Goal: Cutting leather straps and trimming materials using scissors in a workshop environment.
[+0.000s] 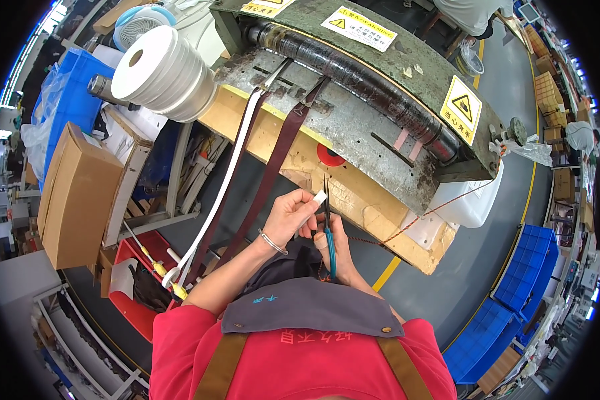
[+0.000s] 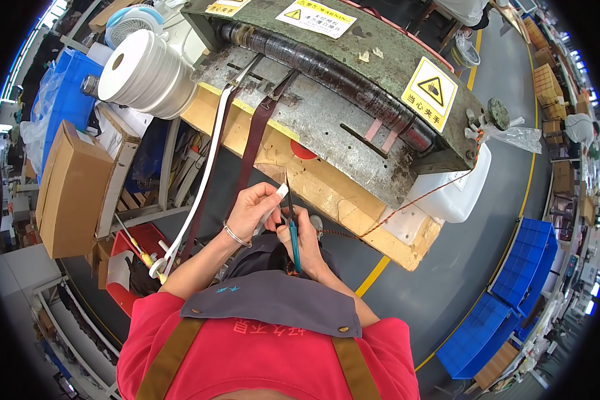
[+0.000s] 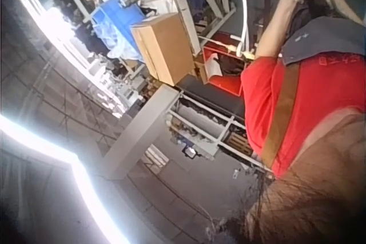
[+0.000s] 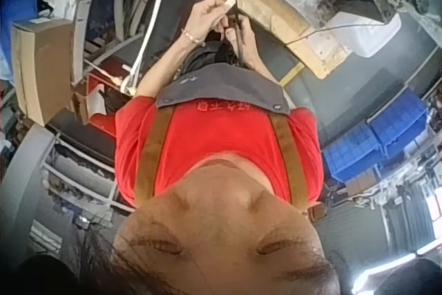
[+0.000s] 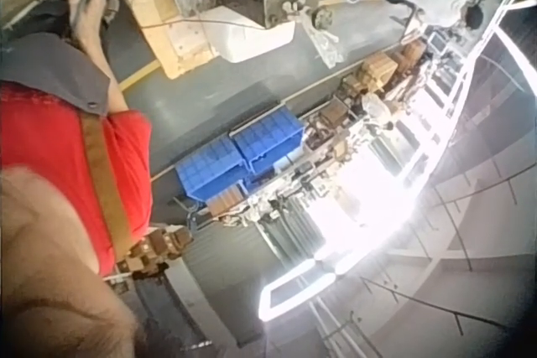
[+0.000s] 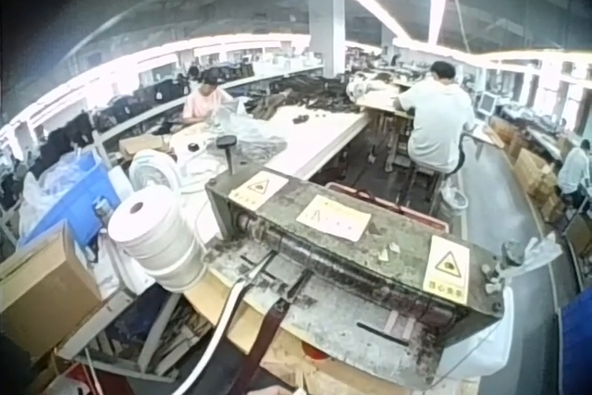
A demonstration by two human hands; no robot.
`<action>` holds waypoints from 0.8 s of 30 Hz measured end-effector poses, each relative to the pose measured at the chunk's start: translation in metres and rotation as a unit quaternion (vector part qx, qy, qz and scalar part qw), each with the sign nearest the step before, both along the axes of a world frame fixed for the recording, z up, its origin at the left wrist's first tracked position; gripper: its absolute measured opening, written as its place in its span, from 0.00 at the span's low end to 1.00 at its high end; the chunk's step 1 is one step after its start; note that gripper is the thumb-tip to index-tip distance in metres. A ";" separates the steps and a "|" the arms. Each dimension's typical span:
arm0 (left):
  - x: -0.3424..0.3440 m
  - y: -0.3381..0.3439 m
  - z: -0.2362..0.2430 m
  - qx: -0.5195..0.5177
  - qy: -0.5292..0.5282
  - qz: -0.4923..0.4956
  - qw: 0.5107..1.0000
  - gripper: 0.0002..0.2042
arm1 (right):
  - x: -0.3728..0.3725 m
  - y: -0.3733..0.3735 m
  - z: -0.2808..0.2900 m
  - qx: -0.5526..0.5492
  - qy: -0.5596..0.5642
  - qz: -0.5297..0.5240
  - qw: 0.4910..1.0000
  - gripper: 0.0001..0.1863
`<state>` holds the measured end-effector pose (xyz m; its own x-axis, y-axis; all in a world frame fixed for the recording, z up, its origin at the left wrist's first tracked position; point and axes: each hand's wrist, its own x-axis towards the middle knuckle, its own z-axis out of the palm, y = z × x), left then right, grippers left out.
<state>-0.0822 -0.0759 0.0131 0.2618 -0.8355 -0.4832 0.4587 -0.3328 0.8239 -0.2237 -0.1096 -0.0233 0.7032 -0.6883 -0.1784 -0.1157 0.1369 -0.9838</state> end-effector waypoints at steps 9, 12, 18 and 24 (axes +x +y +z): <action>0.005 -0.005 -0.008 0.007 0.005 -0.007 1.000 0.08 | 0.001 -0.004 -0.003 0.001 0.043 -0.019 0.999 0.23; 0.014 -0.008 -0.013 0.004 0.032 -0.009 0.999 0.08 | 0.003 -0.005 -0.004 0.013 0.078 -0.030 0.996 0.20; 0.075 -0.021 -0.036 0.009 -0.068 0.070 0.995 0.05 | 0.006 -0.012 0.015 0.039 0.130 -0.001 0.991 0.18; 0.119 -0.068 -0.020 0.019 -0.072 0.065 0.995 0.08 | 0.025 -0.023 0.047 0.054 0.136 0.040 0.988 0.12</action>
